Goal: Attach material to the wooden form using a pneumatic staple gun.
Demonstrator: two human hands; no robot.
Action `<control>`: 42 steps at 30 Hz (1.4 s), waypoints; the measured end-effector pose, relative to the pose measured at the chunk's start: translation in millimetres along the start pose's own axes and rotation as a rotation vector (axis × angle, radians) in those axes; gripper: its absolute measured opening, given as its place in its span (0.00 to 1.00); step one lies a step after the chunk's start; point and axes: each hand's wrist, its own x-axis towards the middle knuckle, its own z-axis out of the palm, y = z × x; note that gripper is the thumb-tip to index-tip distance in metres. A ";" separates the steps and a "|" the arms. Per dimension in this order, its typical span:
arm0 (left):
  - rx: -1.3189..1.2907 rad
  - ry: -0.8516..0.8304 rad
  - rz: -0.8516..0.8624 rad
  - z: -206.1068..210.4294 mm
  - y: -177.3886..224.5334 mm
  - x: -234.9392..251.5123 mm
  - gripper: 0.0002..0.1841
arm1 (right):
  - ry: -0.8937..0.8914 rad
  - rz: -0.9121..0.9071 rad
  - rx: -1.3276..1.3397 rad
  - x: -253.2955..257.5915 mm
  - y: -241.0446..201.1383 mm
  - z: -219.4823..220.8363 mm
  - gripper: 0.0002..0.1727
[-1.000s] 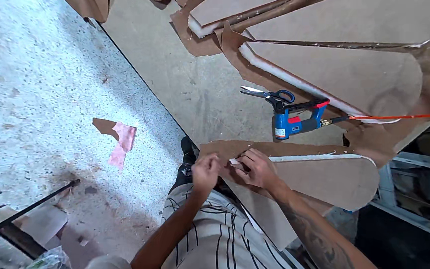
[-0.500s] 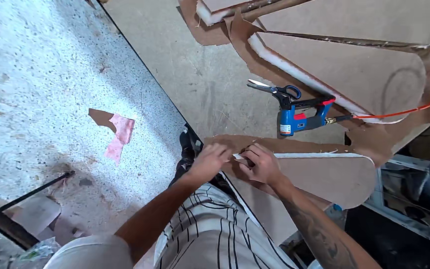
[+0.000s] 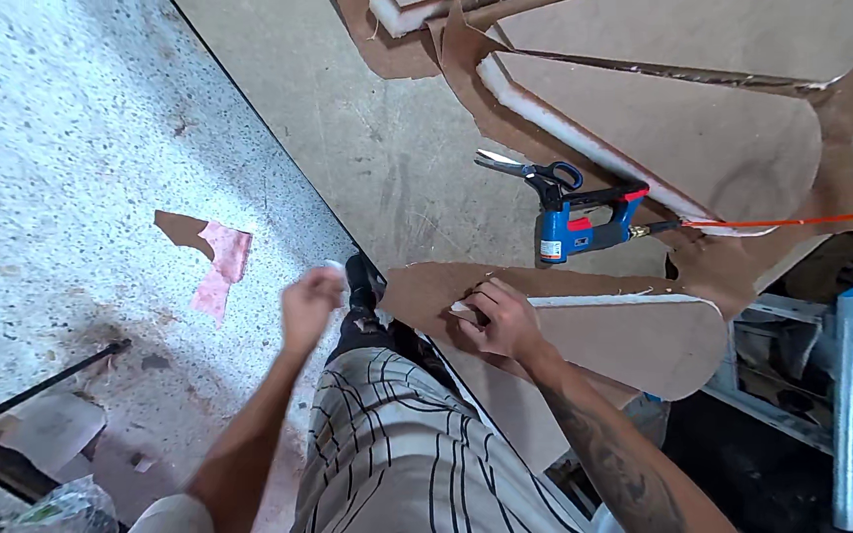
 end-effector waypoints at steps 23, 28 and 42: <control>-0.006 0.060 -0.123 139.6 53.2 -71.7 0.18 | -0.109 0.404 -0.099 23.6 1.2 12.5 0.14; -0.116 0.079 -0.307 142.8 63.2 -72.8 0.21 | -0.089 0.364 -0.117 19.0 -3.1 13.1 0.18; -0.446 0.230 -0.522 144.5 48.2 -44.1 0.13 | -0.186 -0.226 -0.122 -1.5 7.0 1.9 0.15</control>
